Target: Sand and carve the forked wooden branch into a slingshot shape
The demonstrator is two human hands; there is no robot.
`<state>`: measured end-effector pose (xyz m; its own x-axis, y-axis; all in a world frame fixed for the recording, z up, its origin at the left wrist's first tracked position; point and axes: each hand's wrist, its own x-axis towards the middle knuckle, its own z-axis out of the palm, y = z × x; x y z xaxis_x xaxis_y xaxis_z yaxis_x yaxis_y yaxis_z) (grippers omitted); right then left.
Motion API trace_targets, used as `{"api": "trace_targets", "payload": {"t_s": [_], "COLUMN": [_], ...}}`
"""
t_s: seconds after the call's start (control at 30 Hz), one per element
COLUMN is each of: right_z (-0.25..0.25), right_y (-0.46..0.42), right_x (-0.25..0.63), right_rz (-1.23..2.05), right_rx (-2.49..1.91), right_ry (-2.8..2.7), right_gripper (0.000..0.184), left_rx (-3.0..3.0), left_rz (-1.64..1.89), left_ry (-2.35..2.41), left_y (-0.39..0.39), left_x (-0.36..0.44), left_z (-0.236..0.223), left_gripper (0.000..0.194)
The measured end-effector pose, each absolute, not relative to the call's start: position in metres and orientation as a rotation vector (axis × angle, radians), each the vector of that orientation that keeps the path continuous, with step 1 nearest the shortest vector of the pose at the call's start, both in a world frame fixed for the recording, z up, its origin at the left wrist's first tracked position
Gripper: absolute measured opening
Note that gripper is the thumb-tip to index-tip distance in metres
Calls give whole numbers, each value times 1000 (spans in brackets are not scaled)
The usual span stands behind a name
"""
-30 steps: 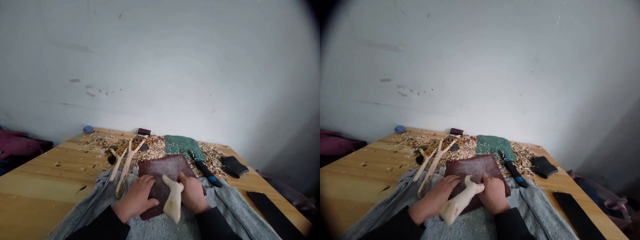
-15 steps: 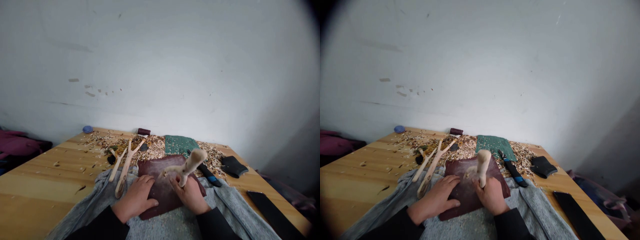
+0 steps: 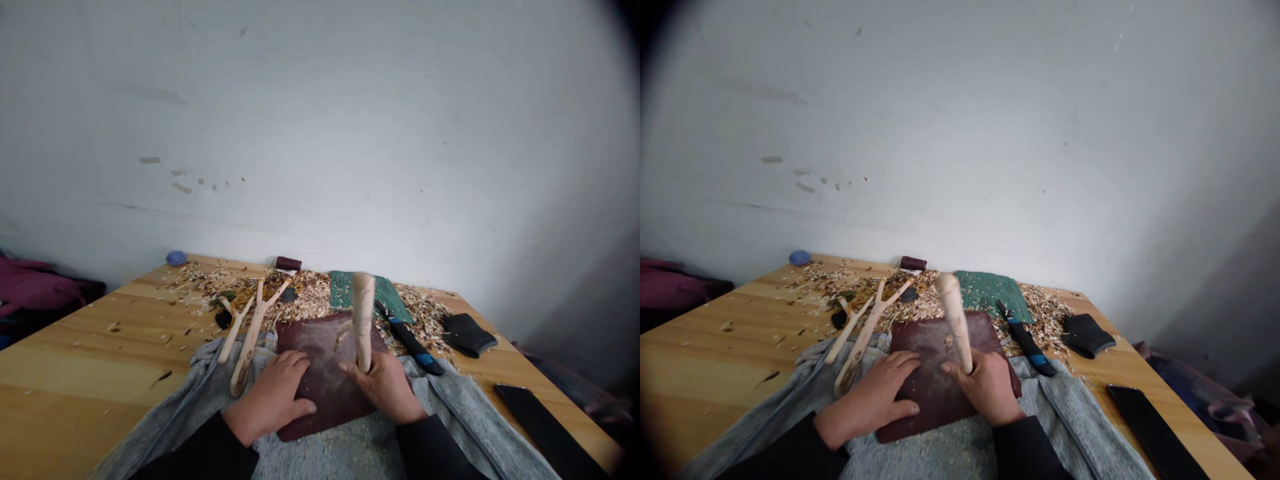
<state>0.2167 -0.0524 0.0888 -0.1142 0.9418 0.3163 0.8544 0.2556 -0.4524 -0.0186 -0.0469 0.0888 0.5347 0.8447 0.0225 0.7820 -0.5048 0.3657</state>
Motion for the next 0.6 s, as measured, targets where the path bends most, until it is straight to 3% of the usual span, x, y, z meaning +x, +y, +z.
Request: {"api": "trace_targets", "payload": {"t_s": [0.1, 0.33, 0.6], "right_z": [92, 91, 90], "right_y": [-59, -61, -56], "right_x": [208, 205, 205], "right_rz": [194, 377, 527], "right_rx": [-1567, -1610, -1652], "right_ry": [-2092, -2000, -1872], "right_gripper": [37, 61, 46], "left_rx": [2457, 2468, 2495], "left_rz": [289, 306, 302], "left_ry": [1357, 1346, 1342], "left_y": [-48, -48, -47], "left_x": [-18, -18, -19], "left_z": [89, 91, 86], "left_gripper": [54, 54, 54]}}
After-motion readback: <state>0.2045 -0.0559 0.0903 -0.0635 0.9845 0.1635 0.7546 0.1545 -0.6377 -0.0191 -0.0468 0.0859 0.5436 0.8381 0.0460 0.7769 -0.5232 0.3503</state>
